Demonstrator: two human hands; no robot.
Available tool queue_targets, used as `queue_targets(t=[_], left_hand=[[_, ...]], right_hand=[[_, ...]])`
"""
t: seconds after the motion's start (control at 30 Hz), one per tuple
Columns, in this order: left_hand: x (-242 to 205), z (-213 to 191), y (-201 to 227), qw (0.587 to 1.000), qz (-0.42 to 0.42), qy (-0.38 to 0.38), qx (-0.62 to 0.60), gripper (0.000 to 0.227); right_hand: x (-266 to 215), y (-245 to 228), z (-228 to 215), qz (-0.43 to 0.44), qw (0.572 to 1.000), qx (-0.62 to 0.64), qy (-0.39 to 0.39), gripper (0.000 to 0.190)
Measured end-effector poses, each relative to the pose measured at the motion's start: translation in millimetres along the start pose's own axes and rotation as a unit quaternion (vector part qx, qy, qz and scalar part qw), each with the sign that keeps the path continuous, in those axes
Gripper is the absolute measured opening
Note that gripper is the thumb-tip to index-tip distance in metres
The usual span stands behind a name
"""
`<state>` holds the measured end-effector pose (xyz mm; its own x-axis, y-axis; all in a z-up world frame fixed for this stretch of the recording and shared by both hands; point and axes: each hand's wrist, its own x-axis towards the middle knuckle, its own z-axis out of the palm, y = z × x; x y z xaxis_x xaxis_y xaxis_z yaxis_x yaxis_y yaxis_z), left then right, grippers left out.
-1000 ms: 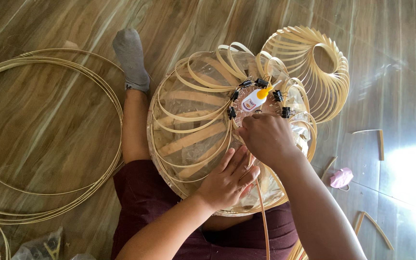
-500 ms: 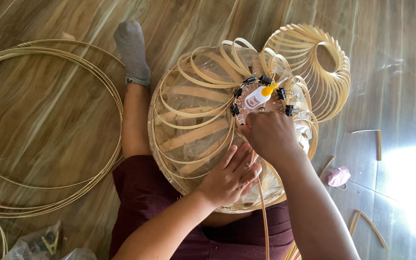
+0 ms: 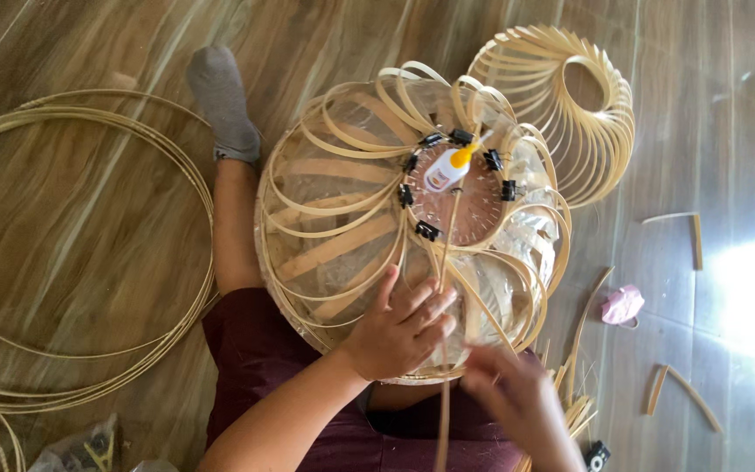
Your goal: The person constructs a bamboo lampshade by applying glue to the ends of bamboo strips and inserting them into clips on a wooden frame.
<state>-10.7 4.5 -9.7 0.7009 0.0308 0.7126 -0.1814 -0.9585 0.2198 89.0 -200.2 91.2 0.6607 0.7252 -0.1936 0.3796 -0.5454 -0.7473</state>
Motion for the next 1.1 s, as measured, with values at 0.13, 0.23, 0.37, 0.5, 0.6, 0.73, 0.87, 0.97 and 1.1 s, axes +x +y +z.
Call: queue_targets(t=[0.13,0.23,0.37,0.5,0.6,0.73,0.87,0.97,1.1], left_hand=[[-3.5,2.2,-4.4,0.999,0.032,0.035,0.013,0.014],[-8.0,2.0,-2.9,1.0,0.026,0.016,-0.003,0.013],[-8.1,-2.4,-3.8,1.0,0.007,-0.006,-0.01,0.016],[7.0,5.1,-0.4,1.0,0.001,-0.006,-0.011,0.014],[22.0,20.5,3.2,1.0,-0.019,0.001,-0.011,0.014],[42.5,35.4,13.2,0.999,-0.05,-0.008,-0.017,0.018],[44.9,32.3,12.1,0.999,-0.038,0.01,-0.018,0.026],[35.5,31.1,14.0,0.998,-0.041,-0.006,-0.053,0.035],[-9.1,2.4,37.6,0.991,-0.072,-0.006,-0.112,0.041]], right_hand=[[-39.8,87.3,46.2,0.166,0.971,0.162,-0.06,0.038],[-52.3,156.4,94.8,0.221,0.919,0.324,-0.04,0.053],[-50.8,215.1,159.1,0.221,0.875,0.429,0.04,0.068],[-26.2,219.8,172.3,0.135,0.868,0.466,0.107,0.067],[-11.1,199.3,147.0,0.147,0.877,0.43,0.156,0.063],[-13.6,137.7,81.6,0.139,0.959,0.194,0.154,0.069],[-53.5,63.6,55.2,-0.186,0.959,-0.067,0.202,0.055],[-63.1,34.3,48.0,-0.416,0.898,-0.12,0.072,0.039],[-62.4,8.4,39.6,-0.421,0.901,-0.111,0.004,0.041]])
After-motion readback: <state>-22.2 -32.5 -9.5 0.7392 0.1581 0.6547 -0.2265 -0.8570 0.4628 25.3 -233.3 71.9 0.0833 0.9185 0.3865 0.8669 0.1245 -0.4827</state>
